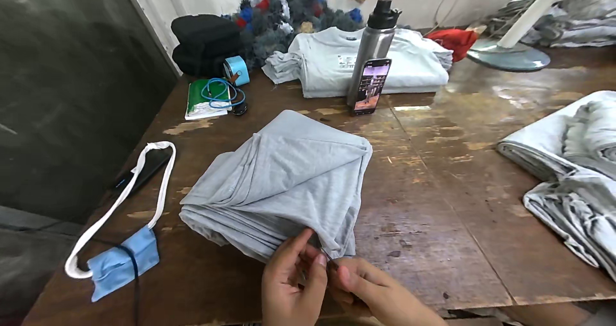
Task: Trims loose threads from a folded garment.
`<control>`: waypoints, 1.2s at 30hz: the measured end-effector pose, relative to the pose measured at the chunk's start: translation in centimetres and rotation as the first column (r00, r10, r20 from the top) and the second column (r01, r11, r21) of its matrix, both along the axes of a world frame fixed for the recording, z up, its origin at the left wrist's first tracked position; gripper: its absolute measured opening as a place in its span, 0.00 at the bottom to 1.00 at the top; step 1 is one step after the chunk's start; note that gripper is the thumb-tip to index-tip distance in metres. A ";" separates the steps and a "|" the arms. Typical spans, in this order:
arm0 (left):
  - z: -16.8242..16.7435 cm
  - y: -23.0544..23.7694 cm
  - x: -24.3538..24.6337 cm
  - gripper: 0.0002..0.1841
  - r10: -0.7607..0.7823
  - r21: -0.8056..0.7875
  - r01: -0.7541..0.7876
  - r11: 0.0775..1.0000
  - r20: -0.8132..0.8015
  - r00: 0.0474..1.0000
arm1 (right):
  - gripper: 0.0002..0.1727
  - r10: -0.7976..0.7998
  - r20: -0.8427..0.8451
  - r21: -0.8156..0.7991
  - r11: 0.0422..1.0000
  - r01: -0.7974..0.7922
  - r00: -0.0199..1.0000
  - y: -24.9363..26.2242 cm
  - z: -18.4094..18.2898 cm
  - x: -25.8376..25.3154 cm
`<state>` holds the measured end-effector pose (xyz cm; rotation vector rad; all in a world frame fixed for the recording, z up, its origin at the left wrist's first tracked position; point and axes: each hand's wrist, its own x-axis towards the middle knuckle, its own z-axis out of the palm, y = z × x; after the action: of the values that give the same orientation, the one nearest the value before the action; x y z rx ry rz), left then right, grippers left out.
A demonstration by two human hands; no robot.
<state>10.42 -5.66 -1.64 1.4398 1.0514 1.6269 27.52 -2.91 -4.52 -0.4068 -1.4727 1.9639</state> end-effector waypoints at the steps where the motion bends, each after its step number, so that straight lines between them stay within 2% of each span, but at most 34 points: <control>1: 0.0 0.0 0.1 0.21 0.012 0.002 -0.012 1.000 -0.006 1.000 | 0.23 -0.019 0.000 -0.002 1.000 0.019 1.000 0.0 0.0 -0.2; 4: 0.0 0.1 0.2 0.22 0.024 0.006 -0.024 1.000 -0.001 1.000 | 0.25 -0.069 -0.001 0.038 0.997 0.069 0.998 -0.2 -0.3 -0.4; 7: 0.4 -0.2 -0.1 0.22 -0.007 0.001 0.007 1.000 -0.019 1.000 | 0.26 -0.178 0.033 0.273 0.948 0.162 0.984 -0.5 0.4 0.5; 10: 0.8 -0.9 -1.7 0.14 -0.117 0.019 0.119 0.993 -0.106 0.988 | 0.25 -0.464 0.020 0.553 0.743 0.377 0.886 -0.1 1.7 1.6; 12: 1.1 -1.1 -3.1 0.10 -0.280 0.035 0.291 0.956 -0.193 0.941 | 0.22 -0.640 -0.006 0.666 0.571 0.481 0.768 0.6 1.8 1.6; 14: 1.4 -1.0 -3.7 0.09 -0.405 0.042 0.428 0.903 -0.255 0.878 | 0.18 -0.684 0.002 0.716 0.510 0.476 0.730 1.5 1.5 1.2; 16: 1.3 -1.0 -3.2 0.10 -0.336 0.035 0.361 0.932 -0.295 0.895 | 0.12 -0.656 -0.044 0.695 0.522 0.495 0.753 2.1 1.1 0.3; 19: 0.4 -0.9 -1.4 0.14 -0.046 0.048 0.064 0.997 -0.319 0.947 | 0.06 -0.615 -0.124 0.611 0.571 0.549 0.778 2.0 1.4 -0.5; 21: 0.1 -0.8 -0.2 0.17 0.032 0.048 -0.018 0.999 -0.306 0.951 | 0.06 -0.618 -0.131 0.593 0.578 0.560 0.776 1.7 1.6 -0.3; 27: -0.2 -0.7 1.5 0.11 0.106 0.028 -0.102 0.994 -0.193 0.975 | 0.07 -0.633 -0.143 0.587 0.564 0.580 0.761 0.9 1.4 0.2; 31: 0.4 -1.0 1.4 0.12 0.013 -0.060 -0.019 0.998 -0.095 0.995 | 0.07 -0.655 -0.148 0.623 0.520 0.584 0.741 0.9 1.3 0.5; 33: 0.4 -1.0 1.2 0.12 -0.023 -0.076 0.019 0.997 -0.062 0.998 | 0.13 -0.667 -0.071 0.688 0.505 0.521 0.742 0.7 1.4 1.1; 34: 0.4 -1.0 1.2 0.12 -0.033 -0.084 0.029 0.996 -0.049 0.998 | 0.19 -0.651 -0.023 0.702 0.530 0.476 0.759 0.5 1.3 1.6; 36: 0.6 -1.1 1.1 0.11 -0.051 -0.103 0.047 0.994 -0.031 0.998 | 0.25 -0.525 0.069 0.660 0.662 0.356 0.848 -0.1 1.1 2.5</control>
<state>11.48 -6.73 -1.06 1.4182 1.0938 1.4974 30.07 -3.05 -3.37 -0.6565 -1.8693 0.9658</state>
